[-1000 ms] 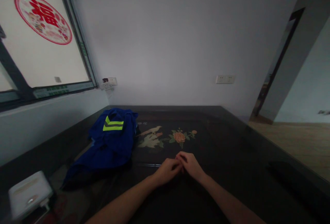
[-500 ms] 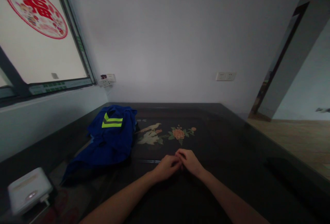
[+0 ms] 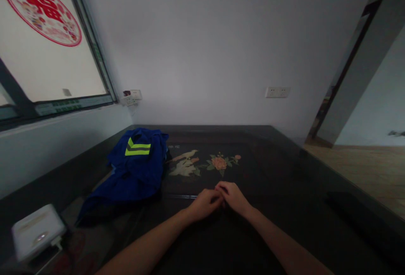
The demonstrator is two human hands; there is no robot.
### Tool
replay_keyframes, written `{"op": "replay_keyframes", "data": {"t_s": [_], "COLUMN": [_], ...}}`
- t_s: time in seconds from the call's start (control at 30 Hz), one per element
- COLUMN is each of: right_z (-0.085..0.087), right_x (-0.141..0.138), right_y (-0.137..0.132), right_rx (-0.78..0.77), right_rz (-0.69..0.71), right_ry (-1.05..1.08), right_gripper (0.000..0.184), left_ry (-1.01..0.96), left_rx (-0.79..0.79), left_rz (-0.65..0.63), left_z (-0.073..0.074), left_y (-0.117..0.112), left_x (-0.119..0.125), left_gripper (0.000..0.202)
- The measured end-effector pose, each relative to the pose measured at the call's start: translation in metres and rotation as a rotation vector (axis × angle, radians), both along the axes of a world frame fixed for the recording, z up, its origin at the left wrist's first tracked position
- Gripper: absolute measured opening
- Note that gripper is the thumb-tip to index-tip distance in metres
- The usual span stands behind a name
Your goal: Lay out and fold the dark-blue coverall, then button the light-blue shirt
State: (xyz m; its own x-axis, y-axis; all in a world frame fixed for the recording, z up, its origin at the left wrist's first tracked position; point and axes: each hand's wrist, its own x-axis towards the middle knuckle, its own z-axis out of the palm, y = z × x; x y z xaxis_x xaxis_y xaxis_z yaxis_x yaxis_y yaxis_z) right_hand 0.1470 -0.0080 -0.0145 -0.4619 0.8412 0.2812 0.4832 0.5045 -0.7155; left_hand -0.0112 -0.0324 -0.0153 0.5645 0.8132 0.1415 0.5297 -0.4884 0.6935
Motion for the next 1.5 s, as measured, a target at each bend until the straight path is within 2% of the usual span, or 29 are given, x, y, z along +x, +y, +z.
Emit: {"op": "replay_keyframes", "data": {"t_s": [0.77, 1.3, 1.5], "right_z": [0.0047, 0.0004, 0.0007], "right_x": [-0.0004, -0.0002, -0.0002], "right_y": [-0.0034, -0.0007, -0.001], "right_rx": [0.004, 0.017, 0.009], "right_rz": [0.002, 0.008, 0.015], "right_ry": [-0.02, -0.022, -0.017], "right_gripper": [0.027, 0.026, 0.026], "left_ry": [0.005, -0.007, -0.018], "left_rx": [0.01, -0.013, 0.025], "left_rz": [-0.004, 0.003, -0.002], "left_z": [-0.0001, 0.0005, -0.0025], "left_y": [-0.0005, -0.002, -0.001], "left_x": [-0.0001, -0.0008, -0.0013], "left_gripper": [0.028, 0.027, 0.026]}}
